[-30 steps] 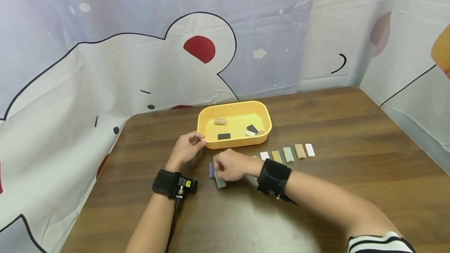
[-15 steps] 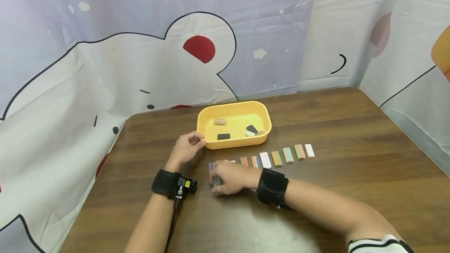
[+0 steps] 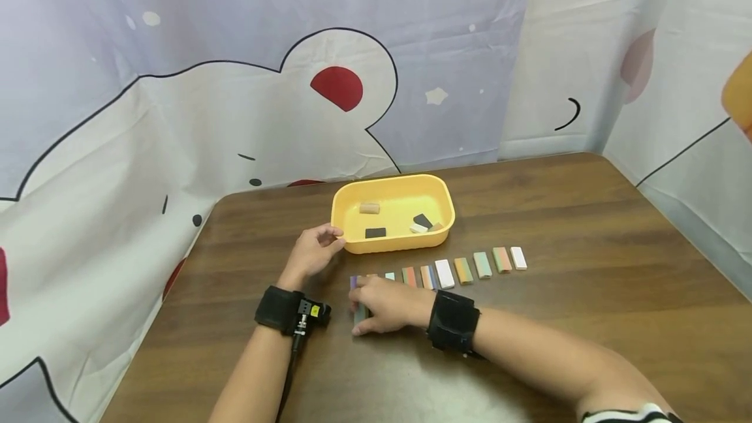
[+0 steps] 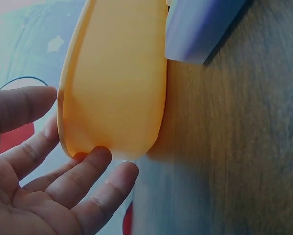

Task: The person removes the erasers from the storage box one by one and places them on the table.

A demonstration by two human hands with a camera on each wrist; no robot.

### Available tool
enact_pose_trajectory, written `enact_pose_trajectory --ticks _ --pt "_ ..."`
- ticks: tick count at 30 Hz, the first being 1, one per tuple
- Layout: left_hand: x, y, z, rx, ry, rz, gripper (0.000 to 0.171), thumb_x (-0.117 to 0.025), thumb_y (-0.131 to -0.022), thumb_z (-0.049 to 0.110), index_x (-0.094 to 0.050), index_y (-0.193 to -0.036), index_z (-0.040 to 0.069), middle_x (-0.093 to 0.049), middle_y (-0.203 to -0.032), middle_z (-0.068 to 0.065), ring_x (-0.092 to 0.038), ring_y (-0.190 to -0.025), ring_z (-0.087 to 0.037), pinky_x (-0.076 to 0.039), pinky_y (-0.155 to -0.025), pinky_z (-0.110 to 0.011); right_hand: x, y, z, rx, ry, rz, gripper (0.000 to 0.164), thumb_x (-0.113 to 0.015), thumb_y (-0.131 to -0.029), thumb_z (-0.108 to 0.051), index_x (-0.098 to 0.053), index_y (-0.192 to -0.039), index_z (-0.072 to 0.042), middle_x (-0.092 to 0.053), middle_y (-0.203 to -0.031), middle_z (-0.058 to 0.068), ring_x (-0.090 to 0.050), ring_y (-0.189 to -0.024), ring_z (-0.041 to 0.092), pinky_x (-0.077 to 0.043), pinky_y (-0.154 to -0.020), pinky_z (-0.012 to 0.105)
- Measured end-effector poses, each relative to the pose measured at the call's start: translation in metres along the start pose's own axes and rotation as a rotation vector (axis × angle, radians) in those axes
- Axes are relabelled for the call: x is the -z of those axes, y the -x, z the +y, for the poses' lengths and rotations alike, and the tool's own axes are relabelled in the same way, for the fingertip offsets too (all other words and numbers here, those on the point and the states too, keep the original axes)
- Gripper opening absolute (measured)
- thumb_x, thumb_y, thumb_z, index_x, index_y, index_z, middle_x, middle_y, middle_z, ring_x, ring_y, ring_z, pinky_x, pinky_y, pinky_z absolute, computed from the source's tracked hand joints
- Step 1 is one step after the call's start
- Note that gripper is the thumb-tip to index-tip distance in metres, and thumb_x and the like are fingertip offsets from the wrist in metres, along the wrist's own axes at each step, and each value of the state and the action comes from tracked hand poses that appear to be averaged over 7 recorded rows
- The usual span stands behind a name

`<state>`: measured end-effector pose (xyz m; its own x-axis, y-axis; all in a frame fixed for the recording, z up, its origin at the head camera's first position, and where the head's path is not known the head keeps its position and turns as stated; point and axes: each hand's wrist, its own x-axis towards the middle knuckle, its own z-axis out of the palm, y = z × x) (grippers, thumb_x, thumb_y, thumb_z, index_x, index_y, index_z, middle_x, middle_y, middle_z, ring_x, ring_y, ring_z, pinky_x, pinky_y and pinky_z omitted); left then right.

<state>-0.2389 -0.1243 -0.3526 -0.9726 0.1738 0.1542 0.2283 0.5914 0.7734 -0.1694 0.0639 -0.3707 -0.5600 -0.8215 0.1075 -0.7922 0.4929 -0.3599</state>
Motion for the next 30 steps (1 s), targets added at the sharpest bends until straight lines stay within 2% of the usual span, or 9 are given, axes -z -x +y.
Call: enact_pose_trajectory --ticks 5,14,22,30 --pt "-0.0005 0.0013 -0.0003 0.006 0.01 -0.003 0.016 -0.07 -0.09 0.017 -0.07 -0.102 0.006 -0.067 -0.109 -0.009 -0.062 -0.103 -0.025 -0.049 -0.089 -0.042 -0.0015 0.0016 0.0003 0.018 0.022 0.017 0.029 -0.077 -0.083 -0.036 -0.062 -0.091 -0.013 -0.053 -0.089 -0.005 -0.048 -0.077 0.004 -0.044 -0.067 0.019" --pt "-0.0006 0.0012 -0.0001 0.006 0.021 -0.004 0.016 -0.069 -0.091 0.016 -0.07 -0.103 0.006 -0.067 -0.11 -0.008 -0.061 -0.105 -0.026 -0.049 -0.09 -0.042 0.0013 0.0014 -0.0009 -0.006 0.026 0.056 0.029 -0.079 -0.081 -0.033 -0.067 -0.092 -0.01 -0.058 -0.089 -0.004 -0.055 -0.077 0.004 -0.047 -0.066 0.018" --pt "-0.0001 0.0021 0.0014 0.003 0.013 -0.002 0.015 -0.069 -0.091 0.016 -0.07 -0.103 0.007 -0.067 -0.108 -0.008 -0.061 -0.102 -0.025 -0.049 -0.089 -0.042 0.002 0.0014 -0.0014 -0.043 0.032 0.046 0.029 -0.083 -0.077 -0.031 -0.065 -0.085 -0.01 -0.055 -0.084 -0.004 -0.048 -0.07 0.002 -0.044 -0.061 0.017" --pt "0.0002 0.0015 0.0016 -0.001 0.007 -0.005 0.015 -0.069 -0.091 0.016 -0.07 -0.102 0.007 -0.067 -0.108 -0.007 -0.062 -0.102 -0.024 -0.049 -0.089 -0.041 0.0019 0.0009 -0.0016 -0.003 0.035 0.049 0.029 -0.084 -0.077 -0.029 -0.066 -0.085 -0.008 -0.055 -0.085 -0.005 -0.048 -0.073 0.004 -0.044 -0.063 0.017"
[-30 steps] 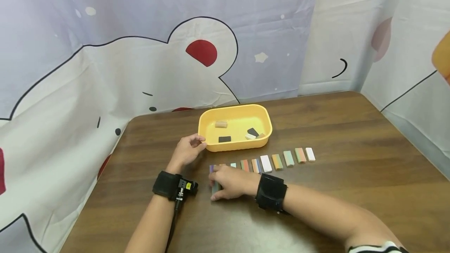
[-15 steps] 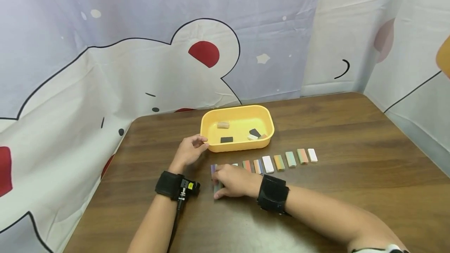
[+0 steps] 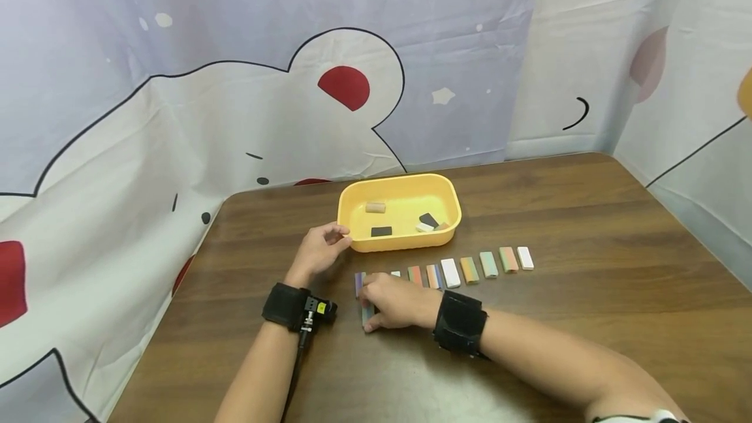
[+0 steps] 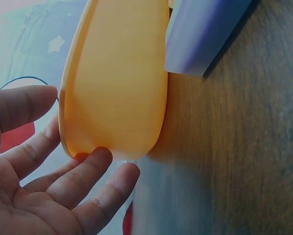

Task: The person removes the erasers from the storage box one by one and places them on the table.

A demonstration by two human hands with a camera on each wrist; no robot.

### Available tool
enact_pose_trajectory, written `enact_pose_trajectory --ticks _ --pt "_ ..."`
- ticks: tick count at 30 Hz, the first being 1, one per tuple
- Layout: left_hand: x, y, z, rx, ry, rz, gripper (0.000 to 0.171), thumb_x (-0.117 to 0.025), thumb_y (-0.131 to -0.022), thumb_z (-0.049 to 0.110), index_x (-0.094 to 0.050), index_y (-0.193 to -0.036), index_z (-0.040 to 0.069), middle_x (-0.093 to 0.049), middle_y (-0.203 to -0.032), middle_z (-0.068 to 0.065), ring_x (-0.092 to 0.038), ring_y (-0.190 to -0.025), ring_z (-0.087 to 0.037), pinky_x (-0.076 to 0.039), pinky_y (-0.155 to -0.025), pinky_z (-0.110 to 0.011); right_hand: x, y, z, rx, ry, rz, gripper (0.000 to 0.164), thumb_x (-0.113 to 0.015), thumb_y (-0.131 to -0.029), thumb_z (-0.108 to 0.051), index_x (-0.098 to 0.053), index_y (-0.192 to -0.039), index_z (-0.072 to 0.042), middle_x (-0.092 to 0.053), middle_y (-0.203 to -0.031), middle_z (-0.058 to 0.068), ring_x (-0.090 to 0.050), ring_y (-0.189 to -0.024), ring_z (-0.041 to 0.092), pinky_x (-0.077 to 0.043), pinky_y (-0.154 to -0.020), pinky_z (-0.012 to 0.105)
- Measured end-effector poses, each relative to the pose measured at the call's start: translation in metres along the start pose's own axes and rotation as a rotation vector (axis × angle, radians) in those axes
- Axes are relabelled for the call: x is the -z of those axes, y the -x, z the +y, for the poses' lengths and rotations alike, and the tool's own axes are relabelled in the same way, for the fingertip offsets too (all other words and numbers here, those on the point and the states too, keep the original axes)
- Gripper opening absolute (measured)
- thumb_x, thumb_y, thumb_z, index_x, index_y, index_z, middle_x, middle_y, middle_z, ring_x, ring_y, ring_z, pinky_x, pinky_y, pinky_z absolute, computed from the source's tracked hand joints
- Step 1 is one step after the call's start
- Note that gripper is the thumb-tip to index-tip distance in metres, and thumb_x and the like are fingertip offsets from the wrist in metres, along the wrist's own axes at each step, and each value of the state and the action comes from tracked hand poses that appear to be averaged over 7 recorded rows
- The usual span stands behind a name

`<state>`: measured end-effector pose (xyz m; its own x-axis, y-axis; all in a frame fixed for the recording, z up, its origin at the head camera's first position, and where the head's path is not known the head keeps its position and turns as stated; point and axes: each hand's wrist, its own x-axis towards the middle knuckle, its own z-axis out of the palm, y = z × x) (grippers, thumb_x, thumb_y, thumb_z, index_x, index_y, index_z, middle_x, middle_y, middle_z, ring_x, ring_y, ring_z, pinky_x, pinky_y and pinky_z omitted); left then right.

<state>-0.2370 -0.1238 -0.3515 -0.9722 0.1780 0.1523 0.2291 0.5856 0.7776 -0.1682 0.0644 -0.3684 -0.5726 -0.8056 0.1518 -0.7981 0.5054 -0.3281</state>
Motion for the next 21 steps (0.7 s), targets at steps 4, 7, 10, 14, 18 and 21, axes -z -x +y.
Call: enact_pose_trajectory --ticks 4,7,10,14,18,21 --pt "-0.001 -0.001 0.0 0.006 0.005 -0.002 0.015 -0.069 -0.091 0.017 -0.07 -0.103 0.007 -0.068 -0.108 -0.007 -0.062 -0.103 -0.024 -0.049 -0.089 -0.041 -0.001 0.0 0.0 0.021 0.009 0.007 0.029 -0.083 -0.077 -0.03 -0.066 -0.084 -0.009 -0.056 -0.085 -0.005 -0.047 -0.075 0.005 -0.043 -0.063 0.017" --pt "-0.001 -0.001 -0.001 0.007 0.008 -0.003 0.016 -0.069 -0.091 0.017 -0.07 -0.103 0.007 -0.068 -0.108 -0.008 -0.062 -0.102 -0.024 -0.049 -0.088 -0.041 -0.001 0.0 0.0 0.031 0.007 0.003 0.029 -0.083 -0.077 -0.031 -0.066 -0.085 -0.009 -0.057 -0.086 -0.004 -0.047 -0.076 0.005 -0.043 -0.064 0.017" --pt "-0.001 -0.002 -0.001 0.009 0.009 -0.003 0.016 -0.069 -0.091 0.017 -0.07 -0.103 0.007 -0.068 -0.108 -0.007 -0.062 -0.102 -0.024 -0.049 -0.088 -0.041 0.002 0.0 0.001 0.03 -0.009 0.0 0.025 -0.082 -0.079 -0.028 -0.068 -0.087 -0.008 -0.058 -0.087 -0.004 -0.05 -0.075 0.004 -0.045 -0.064 0.017" --pt "0.0 -0.002 -0.001 0.006 0.01 -0.001 0.015 -0.069 -0.09 0.017 -0.07 -0.102 0.007 -0.068 -0.107 -0.007 -0.061 -0.102 -0.023 -0.049 -0.089 -0.04 0.01 -0.002 0.005 0.054 -0.032 0.051 0.011 -0.077 -0.083 -0.013 -0.07 -0.088 -0.007 -0.063 -0.084 -0.003 -0.056 -0.074 0.003 -0.048 -0.066 0.017" --pt "0.0 -0.001 0.0 -0.005 0.008 -0.001 0.015 -0.07 -0.09 0.017 -0.07 -0.101 0.007 -0.068 -0.105 -0.007 -0.062 -0.099 -0.023 -0.049 -0.088 -0.041 0.022 -0.007 0.014 0.097 -0.072 0.153 0.008 -0.075 -0.083 -0.004 -0.069 -0.081 -0.008 -0.063 -0.073 -0.005 -0.054 -0.065 -0.001 -0.048 -0.06 0.016" --pt "0.0 0.0 -0.001 -0.014 0.007 -0.008 0.015 -0.069 -0.091 0.017 -0.07 -0.102 0.006 -0.068 -0.105 -0.007 -0.062 -0.098 -0.023 -0.049 -0.087 -0.041 0.036 -0.011 0.022 0.107 -0.085 0.22 0.01 -0.075 -0.084 -0.006 -0.068 -0.077 -0.01 -0.062 -0.069 -0.007 -0.05 -0.059 -0.003 -0.046 -0.054 0.016"
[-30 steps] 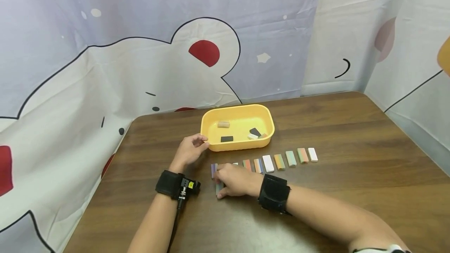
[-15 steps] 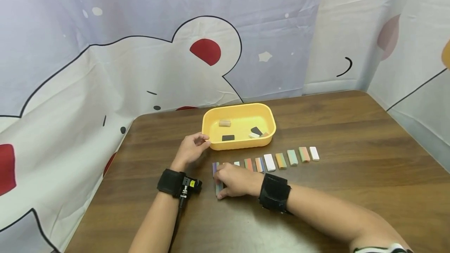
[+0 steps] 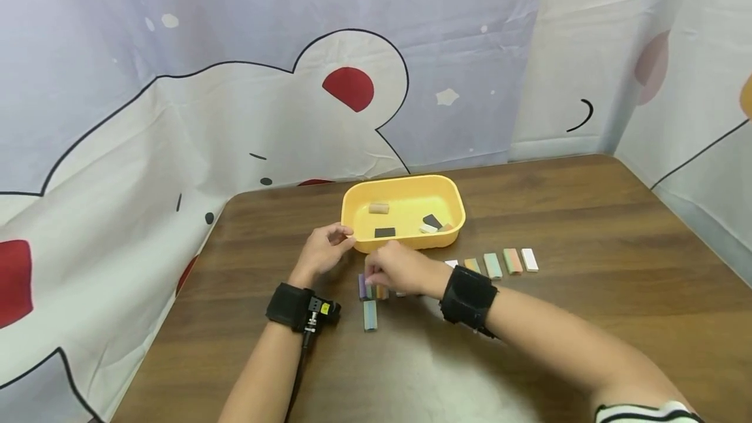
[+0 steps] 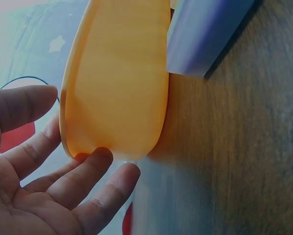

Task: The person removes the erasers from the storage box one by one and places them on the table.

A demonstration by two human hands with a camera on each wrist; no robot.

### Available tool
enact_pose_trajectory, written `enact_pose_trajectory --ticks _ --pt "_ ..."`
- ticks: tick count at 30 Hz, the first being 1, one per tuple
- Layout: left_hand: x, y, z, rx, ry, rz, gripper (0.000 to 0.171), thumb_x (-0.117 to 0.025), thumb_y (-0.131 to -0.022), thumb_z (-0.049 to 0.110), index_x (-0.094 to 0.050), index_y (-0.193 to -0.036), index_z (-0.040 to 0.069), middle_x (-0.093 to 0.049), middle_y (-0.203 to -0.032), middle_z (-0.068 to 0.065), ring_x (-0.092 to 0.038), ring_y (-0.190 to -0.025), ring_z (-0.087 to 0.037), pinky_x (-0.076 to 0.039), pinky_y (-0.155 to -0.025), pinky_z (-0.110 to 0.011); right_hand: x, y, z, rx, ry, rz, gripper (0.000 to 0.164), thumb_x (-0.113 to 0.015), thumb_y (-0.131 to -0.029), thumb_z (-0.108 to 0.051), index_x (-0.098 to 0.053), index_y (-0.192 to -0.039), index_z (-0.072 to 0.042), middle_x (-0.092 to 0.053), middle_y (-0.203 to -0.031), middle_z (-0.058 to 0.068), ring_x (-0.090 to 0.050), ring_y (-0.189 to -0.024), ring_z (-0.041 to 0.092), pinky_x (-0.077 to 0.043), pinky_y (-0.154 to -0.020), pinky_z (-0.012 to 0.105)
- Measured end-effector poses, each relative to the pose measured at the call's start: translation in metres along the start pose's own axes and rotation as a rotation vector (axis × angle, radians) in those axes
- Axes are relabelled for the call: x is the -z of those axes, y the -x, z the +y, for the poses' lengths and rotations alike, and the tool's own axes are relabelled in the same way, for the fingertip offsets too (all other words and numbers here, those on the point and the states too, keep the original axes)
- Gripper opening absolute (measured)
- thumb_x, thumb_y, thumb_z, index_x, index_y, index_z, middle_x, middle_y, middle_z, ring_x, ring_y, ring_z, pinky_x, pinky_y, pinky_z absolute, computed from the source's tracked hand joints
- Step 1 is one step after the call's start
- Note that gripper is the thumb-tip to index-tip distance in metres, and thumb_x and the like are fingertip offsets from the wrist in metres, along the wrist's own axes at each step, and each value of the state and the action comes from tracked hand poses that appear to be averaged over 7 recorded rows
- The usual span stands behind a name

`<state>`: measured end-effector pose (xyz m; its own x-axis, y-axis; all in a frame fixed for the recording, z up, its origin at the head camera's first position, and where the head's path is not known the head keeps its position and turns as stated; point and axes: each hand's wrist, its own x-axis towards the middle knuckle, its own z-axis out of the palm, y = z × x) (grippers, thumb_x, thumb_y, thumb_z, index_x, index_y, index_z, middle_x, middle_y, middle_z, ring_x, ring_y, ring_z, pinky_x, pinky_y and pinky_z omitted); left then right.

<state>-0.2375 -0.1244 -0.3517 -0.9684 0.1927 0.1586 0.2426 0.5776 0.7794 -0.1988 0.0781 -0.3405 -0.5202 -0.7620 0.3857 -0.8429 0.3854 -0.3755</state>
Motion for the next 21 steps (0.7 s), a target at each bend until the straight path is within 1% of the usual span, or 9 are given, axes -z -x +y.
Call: enact_pose_trajectory --ticks 3,6,8,11,13,15,17,21 --pt "0.0 0.0 -0.001 -0.009 0.005 -0.004 0.016 -0.069 -0.091 0.016 -0.07 -0.102 0.005 -0.067 -0.109 -0.008 -0.062 -0.099 -0.024 -0.049 -0.087 -0.041 0.018 -0.01 0.005 -0.028 0.035 0.048 0.008 -0.072 -0.087 -0.008 -0.069 -0.08 -0.009 -0.062 -0.07 -0.007 -0.05 -0.058 -0.003 -0.046 -0.054 0.018" --pt "0.0 -0.001 -0.001 -0.014 0.008 -0.003 0.016 -0.069 -0.091 0.016 -0.07 -0.102 0.005 -0.066 -0.115 -0.009 -0.062 -0.102 -0.025 -0.049 -0.089 -0.041 0.039 -0.024 0.011 -0.078 0.089 0.064 0.006 -0.068 -0.09 -0.005 -0.071 -0.085 -0.006 -0.064 -0.075 -0.002 -0.051 -0.059 0.001 -0.047 -0.057 0.022" --pt "-0.001 0.0 -0.002 -0.01 0.008 -0.002 0.016 -0.069 -0.091 0.017 -0.07 -0.102 0.005 -0.066 -0.117 -0.009 -0.062 -0.103 -0.025 -0.048 -0.09 -0.042 0.051 -0.033 0.017 -0.108 0.116 0.052 0.006 -0.066 -0.09 -0.002 -0.071 -0.09 -0.004 -0.067 -0.079 0.002 -0.056 -0.062 0.005 -0.049 -0.06 0.025" --pt "-0.001 0.0 -0.002 -0.007 0.004 0.003 0.014 -0.068 -0.091 0.016 -0.07 -0.101 0.006 -0.066 -0.116 -0.008 -0.061 -0.103 -0.025 -0.048 -0.091 -0.042 0.066 -0.05 0.028 -0.123 0.166 0.015 0.008 -0.066 -0.089 0.001 -0.072 -0.093 -0.002 -0.069 -0.086 0.006 -0.061 -0.069 0.011 -0.052 -0.064 0.028" --pt "-0.002 0.001 -0.001 -0.003 0.002 0.003 0.013 -0.068 -0.092 0.016 -0.07 -0.1 0.006 -0.066 -0.112 -0.008 -0.061 -0.102 -0.025 -0.048 -0.09 -0.042 0.074 -0.06 0.035 -0.136 0.205 -0.029 0.009 -0.068 -0.087 0.002 -0.072 -0.095 -0.001 -0.069 -0.088 0.008 -0.064 -0.075 0.018 -0.054 -0.069 0.032" --pt "-0.002 0.001 -0.001 -0.001 -0.002 0.003 0.012 -0.068 -0.092 0.016 -0.07 -0.1 0.007 -0.066 -0.11 -0.007 -0.061 -0.101 -0.024 -0.048 -0.09 -0.042 0.077 -0.071 0.043 -0.151 0.26 -0.091 0.012 -0.071 -0.085 0.001 -0.071 -0.096 -0.001 -0.068 -0.09 0.009 -0.064 -0.081 0.023 -0.054 -0.073 0.035" --pt "-0.002 0.001 -0.001 0.0 -0.002 0.001 0.012 -0.068 -0.091 0.016 -0.07 -0.1 0.007 -0.066 -0.111 -0.007 -0.06 -0.1 -0.024 -0.048 -0.09 -0.042 0.079 -0.081 0.051 -0.178 0.302 -0.161 0.018 -0.074 -0.082 0.0 -0.071 -0.101 -0.001 -0.068 -0.096 0.011 -0.064 -0.091 0.029 -0.054 -0.079 0.038" --pt "-0.003 0.002 -0.001 -0.01 0.005 0.003 0.012 -0.069 -0.091 0.016 -0.069 -0.099 0.007 -0.066 -0.113 -0.007 -0.061 -0.1 -0.024 -0.048 -0.089 -0.042 0.075 -0.097 0.066 -0.228 0.343 -0.302 0.03 -0.078 -0.081 -0.004 -0.07 -0.109 -0.003 -0.067 -0.11 0.013 -0.061 -0.104 0.031 -0.051 -0.088 0.04"
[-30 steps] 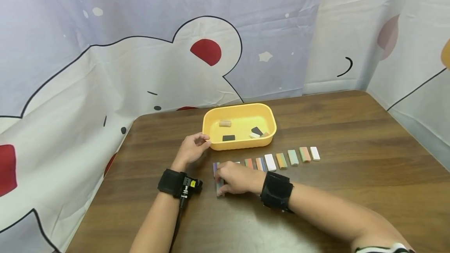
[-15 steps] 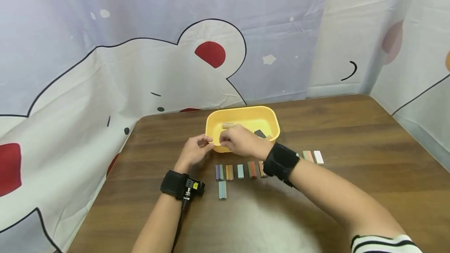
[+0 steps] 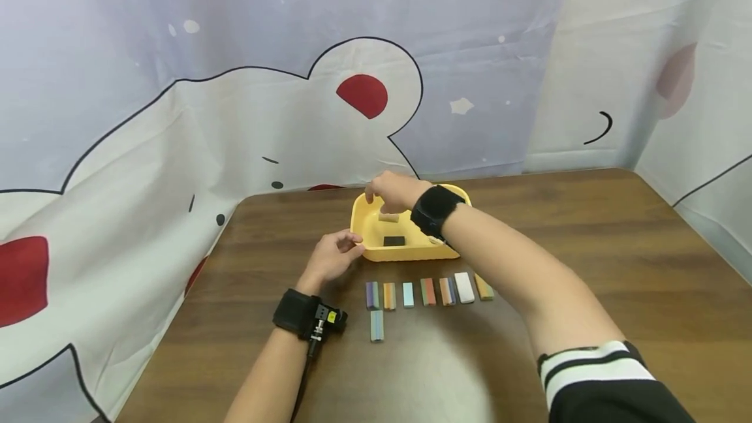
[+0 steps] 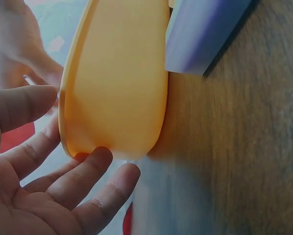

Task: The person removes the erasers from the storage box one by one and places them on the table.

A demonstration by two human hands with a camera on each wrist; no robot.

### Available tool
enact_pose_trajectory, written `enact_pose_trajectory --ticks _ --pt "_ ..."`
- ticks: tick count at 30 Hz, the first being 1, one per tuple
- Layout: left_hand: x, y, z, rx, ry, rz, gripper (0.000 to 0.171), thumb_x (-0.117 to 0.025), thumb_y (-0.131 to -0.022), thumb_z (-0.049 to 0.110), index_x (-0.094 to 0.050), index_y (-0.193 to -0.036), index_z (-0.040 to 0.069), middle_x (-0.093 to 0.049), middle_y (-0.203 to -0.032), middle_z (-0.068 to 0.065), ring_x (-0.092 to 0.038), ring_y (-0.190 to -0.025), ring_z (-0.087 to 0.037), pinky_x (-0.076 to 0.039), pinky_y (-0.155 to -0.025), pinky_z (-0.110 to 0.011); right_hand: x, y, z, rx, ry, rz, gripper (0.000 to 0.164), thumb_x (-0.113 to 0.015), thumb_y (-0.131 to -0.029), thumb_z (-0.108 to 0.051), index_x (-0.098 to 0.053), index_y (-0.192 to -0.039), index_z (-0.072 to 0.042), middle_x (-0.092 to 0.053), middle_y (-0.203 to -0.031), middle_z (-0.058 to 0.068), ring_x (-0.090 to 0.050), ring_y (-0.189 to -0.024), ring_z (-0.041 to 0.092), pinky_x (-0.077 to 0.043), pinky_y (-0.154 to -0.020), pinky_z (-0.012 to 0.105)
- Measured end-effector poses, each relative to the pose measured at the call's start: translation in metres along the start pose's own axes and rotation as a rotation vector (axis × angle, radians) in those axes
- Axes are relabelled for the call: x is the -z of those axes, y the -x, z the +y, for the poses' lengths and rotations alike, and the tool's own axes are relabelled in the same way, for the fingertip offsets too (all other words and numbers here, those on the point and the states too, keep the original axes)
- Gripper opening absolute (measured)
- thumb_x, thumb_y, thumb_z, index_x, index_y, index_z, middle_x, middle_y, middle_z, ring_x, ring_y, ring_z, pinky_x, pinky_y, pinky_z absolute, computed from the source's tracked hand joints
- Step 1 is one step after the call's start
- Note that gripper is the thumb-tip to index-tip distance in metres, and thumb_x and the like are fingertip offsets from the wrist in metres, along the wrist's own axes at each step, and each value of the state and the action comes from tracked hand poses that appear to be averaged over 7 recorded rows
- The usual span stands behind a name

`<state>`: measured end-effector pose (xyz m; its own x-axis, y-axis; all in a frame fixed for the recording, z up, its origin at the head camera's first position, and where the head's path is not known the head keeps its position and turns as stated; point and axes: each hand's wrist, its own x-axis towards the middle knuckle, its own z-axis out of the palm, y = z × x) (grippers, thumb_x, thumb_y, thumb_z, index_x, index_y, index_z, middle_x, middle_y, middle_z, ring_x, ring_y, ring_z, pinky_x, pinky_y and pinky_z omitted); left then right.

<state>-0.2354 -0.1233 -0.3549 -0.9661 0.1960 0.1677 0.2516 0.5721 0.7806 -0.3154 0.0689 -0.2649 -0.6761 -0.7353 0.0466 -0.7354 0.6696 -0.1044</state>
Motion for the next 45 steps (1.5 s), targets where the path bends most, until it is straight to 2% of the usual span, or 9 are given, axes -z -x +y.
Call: enact_pose_trajectory --ticks 7,11,14,19,26,32,37,41,45 --pt "-0.004 0.007 -0.002 0.001 0.006 -0.003 0.011 -0.069 -0.09 0.015 -0.069 -0.097 0.006 -0.066 -0.112 -0.007 -0.062 -0.099 -0.023 -0.048 -0.089 -0.042 -0.023 -0.021 0.013 -0.004 0.128 -0.182 0.031 -0.073 -0.088 -0.016 -0.068 -0.117 -0.008 -0.066 -0.114 0.013 -0.062 -0.095 0.026 -0.053 -0.081 0.039" --pt "-0.005 0.009 -0.002 0.003 0.015 0.0 0.012 -0.069 -0.09 0.015 -0.069 -0.097 0.006 -0.065 -0.118 -0.009 -0.061 -0.102 -0.024 -0.048 -0.091 -0.042 -0.036 -0.027 0.015 -0.032 0.15 -0.253 0.028 -0.065 -0.093 -0.013 -0.067 -0.121 -0.009 -0.065 -0.117 0.012 -0.062 -0.101 0.027 -0.052 -0.086 0.04" --pt "-0.005 0.009 0.0 -0.003 0.018 0.008 0.011 -0.069 -0.09 0.014 -0.069 -0.097 0.005 -0.064 -0.121 -0.01 -0.061 -0.104 -0.025 -0.048 -0.092 -0.042 -0.043 -0.03 0.017 -0.022 0.154 -0.277 0.03 -0.063 -0.093 -0.006 -0.066 -0.124 -0.008 -0.064 -0.121 0.011 -0.059 -0.109 0.028 -0.049 -0.092 0.039" --pt "-0.005 0.009 0.002 -0.001 0.022 0.005 0.012 -0.068 -0.091 0.016 -0.069 -0.098 0.006 -0.062 -0.125 -0.009 -0.061 -0.106 -0.024 -0.047 -0.094 -0.041 -0.052 -0.031 0.02 0.036 0.208 -0.303 0.039 -0.071 -0.085 0.001 -0.066 -0.122 -0.006 -0.064 -0.121 0.01 -0.06 -0.109 0.026 -0.048 -0.094 0.036" --pt "-0.008 0.007 0.002 -0.016 0.01 0.006 0.012 -0.069 -0.09 0.017 -0.069 -0.097 0.007 -0.065 -0.115 -0.006 -0.06 -0.098 -0.022 -0.048 -0.089 -0.041 -0.058 -0.03 0.026 0.055 0.214 -0.269 0.022 -0.073 -0.079 0.008 -0.069 -0.096 -0.006 -0.059 -0.081 0.002 -0.051 -0.073 0.017 -0.048 -0.07 0.03" --pt "-0.01 0.006 0.003 -0.025 0.004 0.011 0.01 -0.069 -0.089 0.015 -0.069 -0.096 0.007 -0.066 -0.107 -0.005 -0.059 -0.092 -0.019 -0.048 -0.084 -0.038 -0.064 -0.029 0.031 0.091 0.25 -0.191 0.006 -0.066 -0.09 -0.002 -0.069 -0.091 -0.007 -0.06 -0.078 -0.001 -0.051 -0.069 0.014 -0.047 -0.067 0.027" --pt "-0.013 0.003 0.002 -0.016 0.014 0.005 0.01 -0.069 -0.089 0.014 -0.069 -0.096 0.007 -0.066 -0.108 -0.003 -0.058 -0.093 -0.018 -0.048 -0.085 -0.037 -0.067 -0.028 0.036 0.08 0.21 -0.168 0.014 -0.059 -0.096 -0.008 -0.066 -0.085 -0.008 -0.05 -0.069 -0.004 -0.044 -0.063 0.013 -0.041 -0.061 0.025" --pt "-0.013 0.002 0.004 -0.015 0.011 0.001 0.009 -0.07 -0.089 0.015 -0.069 -0.096 0.008 -0.066 -0.105 -0.003 -0.059 -0.094 -0.019 -0.048 -0.087 -0.038 -0.065 -0.026 0.039 0.055 0.211 -0.163 0.012 -0.058 -0.095 -0.004 -0.067 -0.087 -0.008 -0.055 -0.071 -0.001 -0.048 -0.064 0.014 -0.042 -0.061 0.025" --pt "-0.012 0.002 0.006 -0.016 0.006 0.001 0.01 -0.07 -0.089 0.015 -0.069 -0.096 0.008 -0.066 -0.103 -0.003 -0.059 -0.093 -0.019 -0.048 -0.086 -0.038 -0.053 -0.022 0.036 -0.012 0.14 -0.16 0.017 -0.061 -0.093 -0.003 -0.067 -0.108 -0.006 -0.067 -0.095 0.007 -0.061 -0.082 0.019 -0.052 -0.073 0.029"
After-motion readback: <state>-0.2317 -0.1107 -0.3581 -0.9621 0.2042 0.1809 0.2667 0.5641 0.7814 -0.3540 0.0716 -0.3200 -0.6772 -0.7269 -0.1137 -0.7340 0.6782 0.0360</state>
